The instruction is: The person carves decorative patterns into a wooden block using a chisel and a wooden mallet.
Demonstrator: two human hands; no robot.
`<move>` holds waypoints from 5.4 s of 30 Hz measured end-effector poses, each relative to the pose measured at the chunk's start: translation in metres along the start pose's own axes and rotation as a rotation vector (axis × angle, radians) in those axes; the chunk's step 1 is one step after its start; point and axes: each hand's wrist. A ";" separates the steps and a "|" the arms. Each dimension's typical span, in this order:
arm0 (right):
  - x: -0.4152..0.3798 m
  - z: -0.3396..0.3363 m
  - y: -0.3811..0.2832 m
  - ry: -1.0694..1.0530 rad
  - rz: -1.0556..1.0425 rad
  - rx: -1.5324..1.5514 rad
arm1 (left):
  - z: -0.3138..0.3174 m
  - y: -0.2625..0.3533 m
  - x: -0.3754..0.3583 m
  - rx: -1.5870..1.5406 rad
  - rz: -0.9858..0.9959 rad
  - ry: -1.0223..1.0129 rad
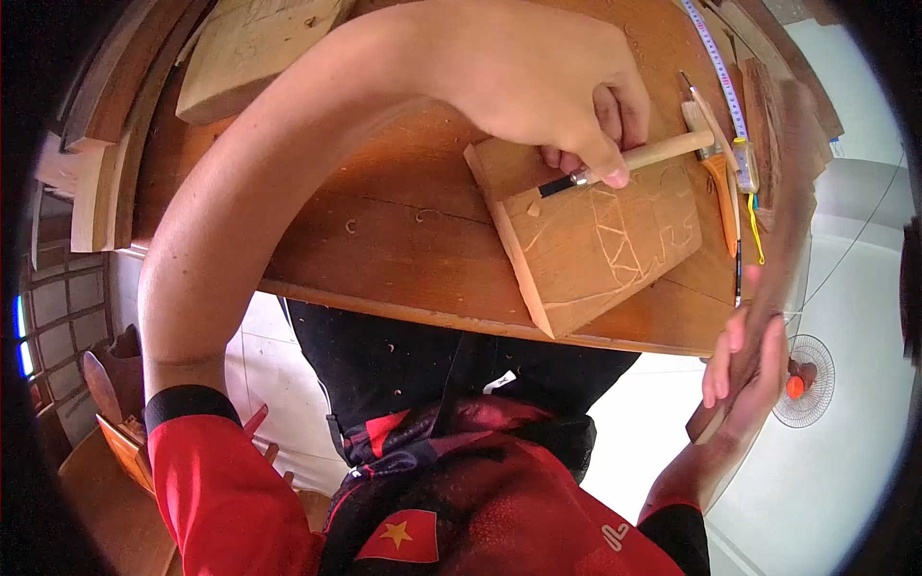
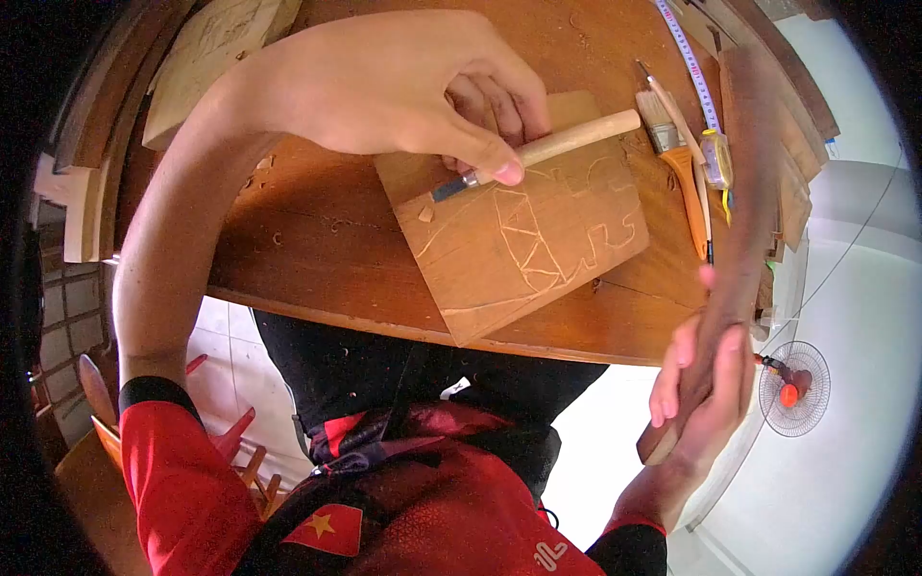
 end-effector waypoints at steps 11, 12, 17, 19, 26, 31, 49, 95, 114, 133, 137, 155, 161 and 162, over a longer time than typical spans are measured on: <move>0.009 -0.020 0.004 -0.075 -0.033 -0.059 | -0.011 -0.003 0.013 -0.009 -0.095 -0.131; 0.008 -0.027 0.002 -0.174 0.045 -0.170 | -0.014 -0.004 0.014 -0.039 -0.071 -0.148; 0.019 -0.011 -0.002 0.067 -0.041 0.108 | -0.016 -0.006 -0.002 -0.067 0.042 -0.141; 0.013 -0.016 -0.003 -0.066 0.066 -0.097 | -0.017 0.001 0.001 -0.058 -0.010 -0.135; 0.004 -0.007 0.002 -0.006 0.021 -0.134 | -0.016 0.001 -0.006 0.029 0.003 -0.135; 0.007 -0.013 0.001 0.031 0.033 -0.217 | -0.017 -0.005 -0.005 0.061 0.026 -0.159; -0.009 0.004 -0.002 0.091 0.031 -0.098 | -0.015 0.000 -0.003 0.093 -0.060 -0.226; 0.052 0.036 0.026 0.073 -0.468 -0.590 | -0.014 -0.032 0.028 -0.198 0.010 0.337; 0.021 0.021 -0.002 -0.159 -0.166 -0.190 | -0.007 -0.044 0.035 0.005 0.054 0.297; 0.010 0.038 -0.012 0.279 -0.097 0.243 | -0.007 -0.051 0.031 0.004 -0.003 0.258; -0.002 0.031 -0.001 -0.003 0.126 0.056 | -0.012 -0.050 0.032 0.102 -0.001 0.237; -0.009 0.039 -0.005 0.146 0.038 0.185 | -0.010 -0.047 0.027 0.006 -0.140 0.163; -0.016 0.042 -0.011 0.123 0.098 0.232 | -0.012 -0.044 0.026 -0.030 -0.149 0.116; -0.012 0.040 -0.008 0.095 -0.009 0.301 | -0.012 -0.045 0.026 -0.021 -0.139 0.113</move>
Point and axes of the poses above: each hand's wrist, its own x-axis towards the middle knuckle, its own z-axis out of the palm, y = z × x, and after that the axes turned 9 degrees about -x, right-handed
